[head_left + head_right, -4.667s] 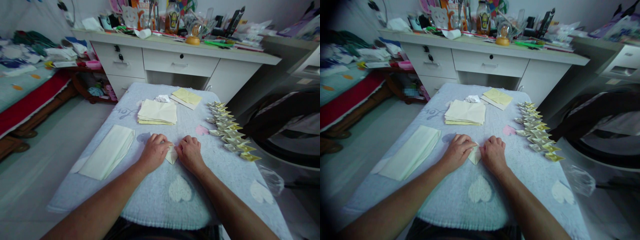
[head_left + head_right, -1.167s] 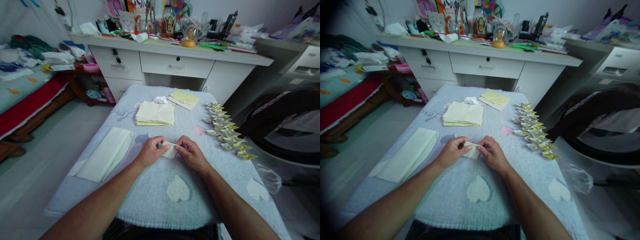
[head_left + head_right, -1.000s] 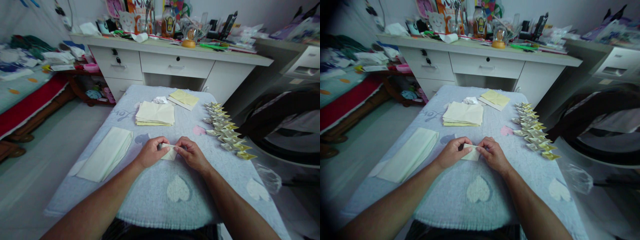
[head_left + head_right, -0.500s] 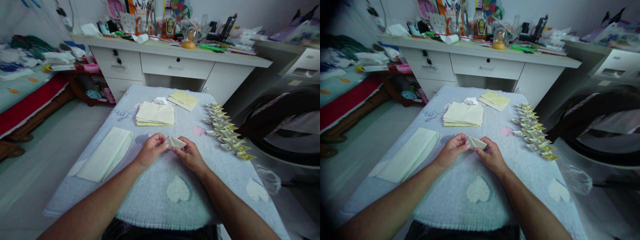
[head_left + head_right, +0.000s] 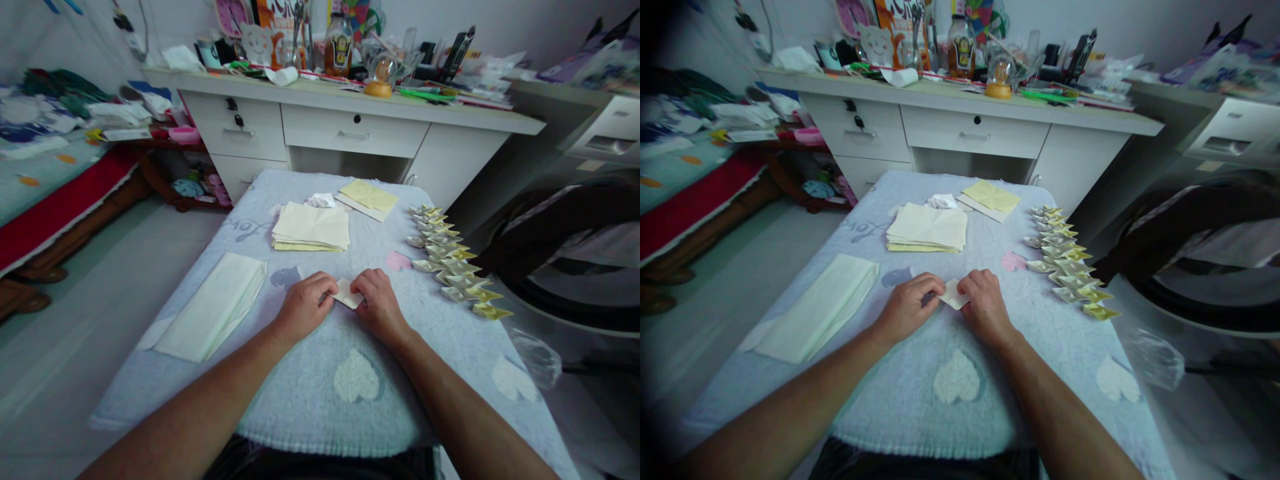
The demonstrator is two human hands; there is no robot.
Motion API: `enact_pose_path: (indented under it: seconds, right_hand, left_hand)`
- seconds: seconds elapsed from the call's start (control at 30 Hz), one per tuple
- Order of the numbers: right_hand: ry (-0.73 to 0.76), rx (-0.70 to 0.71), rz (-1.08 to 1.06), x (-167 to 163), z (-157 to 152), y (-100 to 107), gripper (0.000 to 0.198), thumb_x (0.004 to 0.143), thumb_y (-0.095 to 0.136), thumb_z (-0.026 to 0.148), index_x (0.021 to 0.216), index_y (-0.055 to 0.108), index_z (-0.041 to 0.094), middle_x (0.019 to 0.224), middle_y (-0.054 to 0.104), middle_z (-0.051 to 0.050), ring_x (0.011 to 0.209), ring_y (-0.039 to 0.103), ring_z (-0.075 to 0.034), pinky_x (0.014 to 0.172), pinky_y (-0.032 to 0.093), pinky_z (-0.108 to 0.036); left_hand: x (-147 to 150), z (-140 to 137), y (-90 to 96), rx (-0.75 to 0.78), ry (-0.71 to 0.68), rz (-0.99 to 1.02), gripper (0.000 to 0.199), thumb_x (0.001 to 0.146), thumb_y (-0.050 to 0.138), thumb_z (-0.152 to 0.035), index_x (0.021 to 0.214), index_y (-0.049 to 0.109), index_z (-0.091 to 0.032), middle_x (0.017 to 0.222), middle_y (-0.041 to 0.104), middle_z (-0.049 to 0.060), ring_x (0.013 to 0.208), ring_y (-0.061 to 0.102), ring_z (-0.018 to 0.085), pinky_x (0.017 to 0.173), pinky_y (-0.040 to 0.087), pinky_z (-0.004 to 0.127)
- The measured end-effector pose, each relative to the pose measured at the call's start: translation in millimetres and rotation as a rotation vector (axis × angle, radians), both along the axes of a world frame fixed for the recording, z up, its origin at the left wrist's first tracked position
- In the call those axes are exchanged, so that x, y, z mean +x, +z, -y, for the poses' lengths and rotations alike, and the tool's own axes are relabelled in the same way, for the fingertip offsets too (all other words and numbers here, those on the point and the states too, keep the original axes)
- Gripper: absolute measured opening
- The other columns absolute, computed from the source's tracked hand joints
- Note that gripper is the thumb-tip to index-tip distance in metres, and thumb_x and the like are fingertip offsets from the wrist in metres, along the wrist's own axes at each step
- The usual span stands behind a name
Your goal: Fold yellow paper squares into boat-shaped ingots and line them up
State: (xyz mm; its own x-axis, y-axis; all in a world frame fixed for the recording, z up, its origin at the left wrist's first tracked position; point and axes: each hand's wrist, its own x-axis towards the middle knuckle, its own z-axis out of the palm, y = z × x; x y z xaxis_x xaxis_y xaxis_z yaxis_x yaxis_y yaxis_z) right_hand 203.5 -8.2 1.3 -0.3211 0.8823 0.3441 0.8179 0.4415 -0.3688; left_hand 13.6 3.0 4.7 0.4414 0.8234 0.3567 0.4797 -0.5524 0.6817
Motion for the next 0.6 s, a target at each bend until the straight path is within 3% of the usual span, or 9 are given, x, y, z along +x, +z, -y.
enact_pose_path:
  seconds: [0.33, 0.6]
  right_hand:
    - [0.139, -0.169, 0.023, 9.5, 4.3, 3.5, 0.023, 0.071, 0.056, 0.007, 0.089, 0.062, 0.020, 0.092, 0.057, -0.004, 0.091, 0.047, -0.021, 0.081, 0.033, -0.034]
    - [0.123, -0.242, -0.027, 17.7, 1.8, 7.3, 0.007, 0.081, 0.062, 0.013, 0.082, 0.064, 0.020, 0.093, 0.059, -0.004, 0.092, 0.048, -0.021, 0.082, 0.033, -0.034]
  left_hand:
    - [-6.9, -0.8, -4.1, 0.062, -0.058, -0.248, 0.012, 0.078, 0.059, -0.007, 0.082, 0.060, -0.019, 0.094, 0.064, 0.004, 0.091, 0.057, 0.019, 0.082, 0.043, 0.033]
    - [-10.5, -3.7, -1.0, 0.067, -0.020, -0.262, 0.005, 0.081, 0.067, -0.017, 0.077, 0.066, -0.019, 0.087, 0.064, 0.003, 0.089, 0.053, 0.020, 0.083, 0.042, 0.035]
